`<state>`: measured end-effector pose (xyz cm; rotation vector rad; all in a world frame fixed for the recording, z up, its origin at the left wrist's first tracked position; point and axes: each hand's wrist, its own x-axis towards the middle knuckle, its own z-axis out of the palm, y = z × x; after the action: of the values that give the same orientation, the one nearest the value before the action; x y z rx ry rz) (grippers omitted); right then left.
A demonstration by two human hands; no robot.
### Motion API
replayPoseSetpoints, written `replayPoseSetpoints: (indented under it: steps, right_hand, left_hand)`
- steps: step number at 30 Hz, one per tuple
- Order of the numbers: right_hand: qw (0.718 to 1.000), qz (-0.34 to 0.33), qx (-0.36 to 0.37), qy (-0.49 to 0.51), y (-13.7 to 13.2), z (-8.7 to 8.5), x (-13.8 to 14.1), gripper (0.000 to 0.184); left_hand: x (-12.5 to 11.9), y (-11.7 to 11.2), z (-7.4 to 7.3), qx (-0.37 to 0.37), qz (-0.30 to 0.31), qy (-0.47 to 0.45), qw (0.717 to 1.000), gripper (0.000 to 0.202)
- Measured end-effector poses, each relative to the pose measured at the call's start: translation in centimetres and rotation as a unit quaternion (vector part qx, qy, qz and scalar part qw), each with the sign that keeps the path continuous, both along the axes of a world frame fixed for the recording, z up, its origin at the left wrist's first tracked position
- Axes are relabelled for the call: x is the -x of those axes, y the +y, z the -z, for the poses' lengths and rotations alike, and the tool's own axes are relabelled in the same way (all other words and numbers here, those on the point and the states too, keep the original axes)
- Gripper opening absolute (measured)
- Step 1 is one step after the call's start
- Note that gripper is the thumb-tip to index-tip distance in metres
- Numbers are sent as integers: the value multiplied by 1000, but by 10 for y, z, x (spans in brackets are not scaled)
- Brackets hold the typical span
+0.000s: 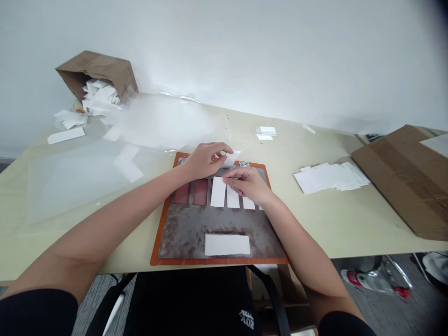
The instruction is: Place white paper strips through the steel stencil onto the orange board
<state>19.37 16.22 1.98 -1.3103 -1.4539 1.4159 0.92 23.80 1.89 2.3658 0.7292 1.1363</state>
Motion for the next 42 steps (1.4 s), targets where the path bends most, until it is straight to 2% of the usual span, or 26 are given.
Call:
replayPoseSetpoints:
  steps: [13, 22, 25, 28, 30, 36, 39, 42]
  right_hand:
    - [1000, -9, -3, 9, 1, 4, -3, 25]
    - [999, -17, -3, -33, 0, 1, -2, 26]
    - [993, -8, -53, -102, -1, 0, -1, 23]
    - [973, 16, -148, -179, -2, 0, -1, 22]
    - [960, 14, -186, -207, -4, -1, -1, 23]
    - [941, -49, -209, -261, -7, -2, -3, 16]
    - [937, -54, -205, -276, -7, -3, -6, 23]
    - [933, -78, -193, -293, -8, -7, -12, 39]
  left_hand:
    - [0, -1, 0, 3, 1, -1, 1000, 23]
    - [-1, 1, 1, 4, 1, 1, 1000, 23]
    - [0, 1, 1, 4, 2, 1, 1000, 23]
    - [0, 1, 1, 2, 1, -2, 1000, 23]
    - [0, 1, 1, 2, 1, -4, 1000, 23]
    - [0, -1, -1, 8, 0, -2, 1000, 23]
    - [-1, -1, -2, 12, -3, 1, 1000, 22]
    - [0, -1, -1, 17, -5, 2, 1000, 22]
